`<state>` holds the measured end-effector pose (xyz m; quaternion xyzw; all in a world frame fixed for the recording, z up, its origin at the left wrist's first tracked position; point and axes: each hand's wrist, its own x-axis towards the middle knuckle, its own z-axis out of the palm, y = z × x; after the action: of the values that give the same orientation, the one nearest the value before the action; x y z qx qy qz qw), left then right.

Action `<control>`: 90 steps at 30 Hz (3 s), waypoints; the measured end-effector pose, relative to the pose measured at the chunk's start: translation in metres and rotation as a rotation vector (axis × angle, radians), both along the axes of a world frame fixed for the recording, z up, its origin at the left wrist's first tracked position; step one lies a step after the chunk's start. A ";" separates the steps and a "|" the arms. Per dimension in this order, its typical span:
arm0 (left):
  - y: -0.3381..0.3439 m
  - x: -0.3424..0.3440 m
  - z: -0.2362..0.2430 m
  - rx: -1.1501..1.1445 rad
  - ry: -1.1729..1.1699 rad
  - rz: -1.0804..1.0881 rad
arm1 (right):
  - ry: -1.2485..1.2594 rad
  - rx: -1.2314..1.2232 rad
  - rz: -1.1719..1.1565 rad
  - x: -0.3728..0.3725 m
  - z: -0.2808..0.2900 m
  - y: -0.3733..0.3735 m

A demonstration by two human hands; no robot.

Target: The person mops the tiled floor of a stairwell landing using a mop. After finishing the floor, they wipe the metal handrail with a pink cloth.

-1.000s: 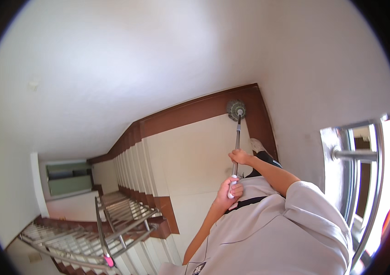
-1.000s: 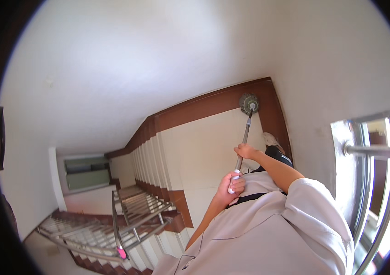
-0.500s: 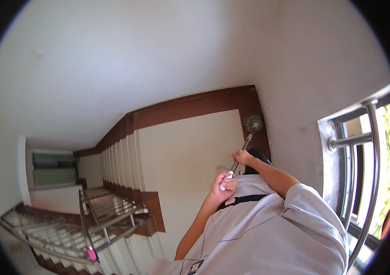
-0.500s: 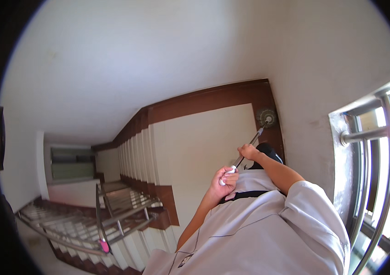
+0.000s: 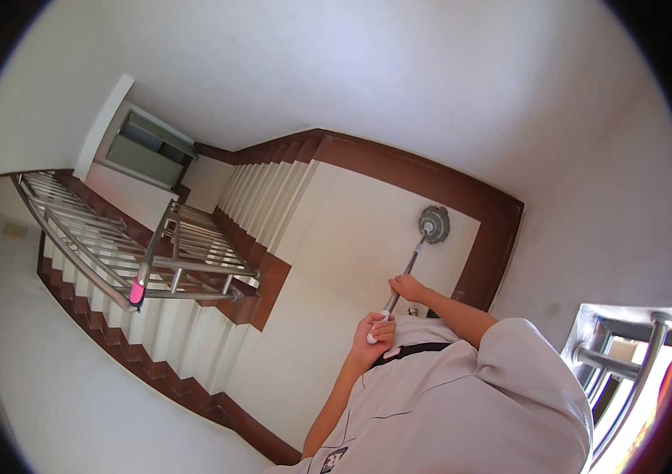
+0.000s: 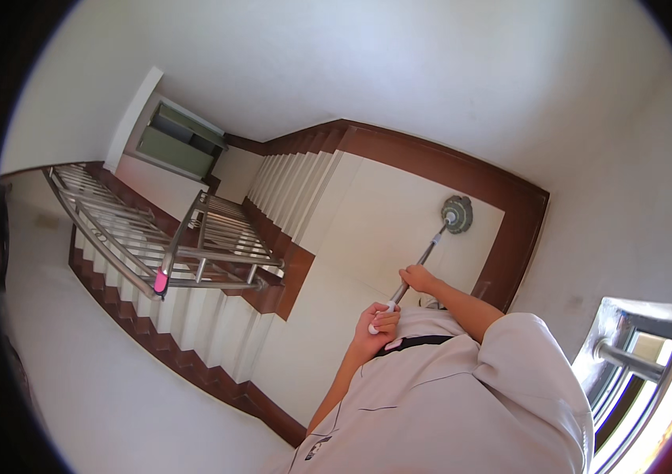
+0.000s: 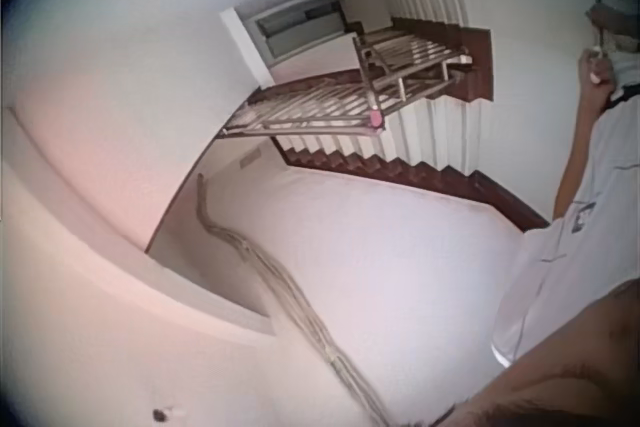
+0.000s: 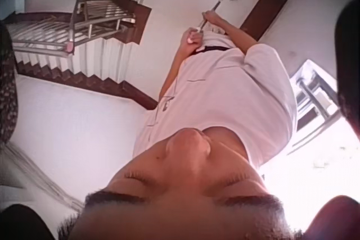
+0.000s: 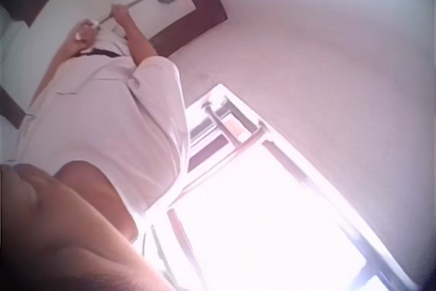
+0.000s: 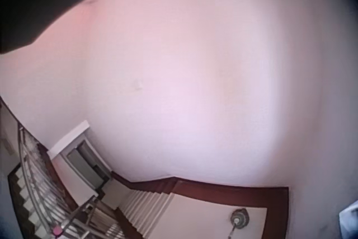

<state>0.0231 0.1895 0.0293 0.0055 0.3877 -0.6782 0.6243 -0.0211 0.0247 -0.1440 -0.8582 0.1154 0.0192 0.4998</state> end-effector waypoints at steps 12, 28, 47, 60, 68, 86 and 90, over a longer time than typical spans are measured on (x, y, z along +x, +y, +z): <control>-0.032 -0.100 0.011 0.122 -0.555 -0.822 | 0.124 0.412 -0.751 -0.147 0.025 0.009; 0.032 -0.071 -0.008 0.187 -0.440 -1.019 | 0.236 0.445 -1.032 -0.168 0.008 0.091; 0.196 0.070 -0.019 -0.040 -0.300 -0.470 | 0.123 -0.148 -0.289 0.031 -0.020 0.211; 0.079 0.008 -0.024 -0.019 -0.237 -0.959 | 0.193 0.217 -0.921 -0.094 0.003 0.140; 0.034 -0.016 -0.016 0.132 -0.329 -0.858 | 0.326 0.244 -0.860 -0.114 0.015 0.078; -0.006 -0.108 0.014 0.291 -0.582 -0.634 | 0.117 0.318 -0.486 -0.099 -0.008 0.031; -0.032 -0.117 0.002 0.188 -0.591 -0.818 | 0.044 0.275 -0.587 -0.136 0.002 0.009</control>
<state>-0.0934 0.1571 0.0317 0.4043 0.2202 -0.7986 0.3877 -0.1568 0.0338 -0.1423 -0.7120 0.3651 -0.0920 0.5927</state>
